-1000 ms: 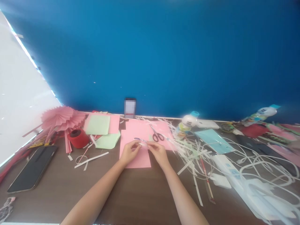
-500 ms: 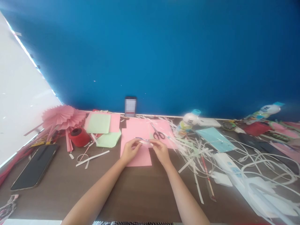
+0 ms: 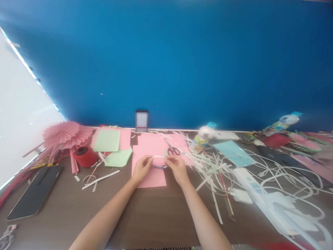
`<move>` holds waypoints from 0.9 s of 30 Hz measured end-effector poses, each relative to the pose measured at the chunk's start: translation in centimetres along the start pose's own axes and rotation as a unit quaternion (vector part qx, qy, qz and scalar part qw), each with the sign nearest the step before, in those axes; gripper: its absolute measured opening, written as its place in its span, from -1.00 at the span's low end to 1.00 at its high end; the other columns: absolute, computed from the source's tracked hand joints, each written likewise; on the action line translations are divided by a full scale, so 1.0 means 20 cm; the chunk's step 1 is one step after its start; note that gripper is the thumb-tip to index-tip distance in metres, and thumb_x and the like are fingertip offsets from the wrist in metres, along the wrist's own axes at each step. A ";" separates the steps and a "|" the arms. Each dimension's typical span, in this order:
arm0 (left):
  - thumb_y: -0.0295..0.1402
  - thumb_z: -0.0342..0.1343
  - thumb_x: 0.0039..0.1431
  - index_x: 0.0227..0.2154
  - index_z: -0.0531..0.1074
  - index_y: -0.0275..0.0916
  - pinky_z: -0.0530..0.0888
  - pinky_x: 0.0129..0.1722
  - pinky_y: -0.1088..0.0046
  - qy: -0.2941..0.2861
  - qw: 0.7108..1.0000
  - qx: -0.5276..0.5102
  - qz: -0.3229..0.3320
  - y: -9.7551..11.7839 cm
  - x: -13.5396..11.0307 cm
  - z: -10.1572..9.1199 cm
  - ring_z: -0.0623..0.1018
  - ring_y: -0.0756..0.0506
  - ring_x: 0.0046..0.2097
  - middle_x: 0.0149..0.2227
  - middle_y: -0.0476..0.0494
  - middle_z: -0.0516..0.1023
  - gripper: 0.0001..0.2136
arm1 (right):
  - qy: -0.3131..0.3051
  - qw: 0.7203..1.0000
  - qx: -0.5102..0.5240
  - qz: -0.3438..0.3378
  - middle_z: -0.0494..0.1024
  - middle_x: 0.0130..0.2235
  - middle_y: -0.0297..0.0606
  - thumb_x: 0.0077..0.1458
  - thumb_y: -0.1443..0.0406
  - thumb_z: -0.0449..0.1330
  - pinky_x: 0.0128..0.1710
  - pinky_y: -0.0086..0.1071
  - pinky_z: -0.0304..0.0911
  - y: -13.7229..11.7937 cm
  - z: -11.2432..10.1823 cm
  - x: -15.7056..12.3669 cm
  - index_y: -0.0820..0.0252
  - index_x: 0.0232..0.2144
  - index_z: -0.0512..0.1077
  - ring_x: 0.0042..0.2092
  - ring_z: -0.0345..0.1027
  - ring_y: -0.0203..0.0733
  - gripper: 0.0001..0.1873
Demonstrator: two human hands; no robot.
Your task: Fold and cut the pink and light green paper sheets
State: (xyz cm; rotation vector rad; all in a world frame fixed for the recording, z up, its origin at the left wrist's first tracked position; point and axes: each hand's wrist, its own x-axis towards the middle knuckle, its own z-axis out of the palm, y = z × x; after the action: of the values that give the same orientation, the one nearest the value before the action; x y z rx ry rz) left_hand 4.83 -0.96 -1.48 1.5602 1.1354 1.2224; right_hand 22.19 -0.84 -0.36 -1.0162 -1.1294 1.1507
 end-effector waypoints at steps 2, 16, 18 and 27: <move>-0.20 -0.07 0.12 -0.36 0.42 -0.27 0.37 -0.33 0.45 -0.037 0.998 0.043 0.011 0.02 -0.01 0.01 0.44 -0.04 -0.37 -0.41 -0.09 0.47 -0.74 | 0.033 0.995 0.088 0.020 0.45 -0.39 -0.36 -0.24 0.29 0.32 -0.46 -0.46 0.28 0.00 -0.03 0.02 0.17 -0.51 0.43 -0.48 0.30 -0.40 -0.83; -0.32 0.11 -0.17 -0.25 0.45 -0.18 0.39 -0.38 0.48 -0.226 0.951 0.186 -0.102 0.10 0.18 -0.09 0.50 -0.15 -0.22 -0.12 -0.20 0.47 -0.67 | 0.077 0.950 0.303 -0.023 0.32 -0.51 -0.48 0.00 0.17 0.15 -0.84 -0.64 -0.06 -0.03 -0.36 0.08 0.11 -0.45 0.29 -0.72 -0.12 -0.54 -0.85; -0.32 0.15 -0.24 -0.29 0.45 -0.18 0.38 -0.41 0.49 -0.260 0.932 0.212 -0.137 0.12 0.27 -0.05 0.51 -0.14 -0.28 -0.16 -0.19 0.49 -0.67 | 0.069 0.947 0.312 -0.024 0.32 -0.51 -0.48 -0.02 0.17 0.16 -0.84 -0.64 -0.06 -0.02 -0.36 0.08 0.11 -0.45 0.29 -0.71 -0.11 -0.54 -0.84; -0.16 0.00 -0.01 -0.26 0.38 -0.29 0.33 -0.23 0.28 -0.076 0.903 0.413 -0.090 0.07 0.48 0.32 0.40 -0.27 -0.11 -0.16 -0.36 0.36 -0.67 | 0.055 0.927 0.370 -0.018 0.28 -0.51 -0.49 -0.04 0.21 0.18 -0.81 -0.67 -0.06 0.00 -0.33 0.07 0.12 -0.45 0.29 -0.70 -0.10 -0.54 -0.85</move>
State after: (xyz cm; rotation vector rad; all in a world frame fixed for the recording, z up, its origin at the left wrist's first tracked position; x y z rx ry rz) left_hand 12.41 7.48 0.95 2.0409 1.7743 0.4696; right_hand 28.77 0.37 -1.22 -0.4542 -0.5319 1.3212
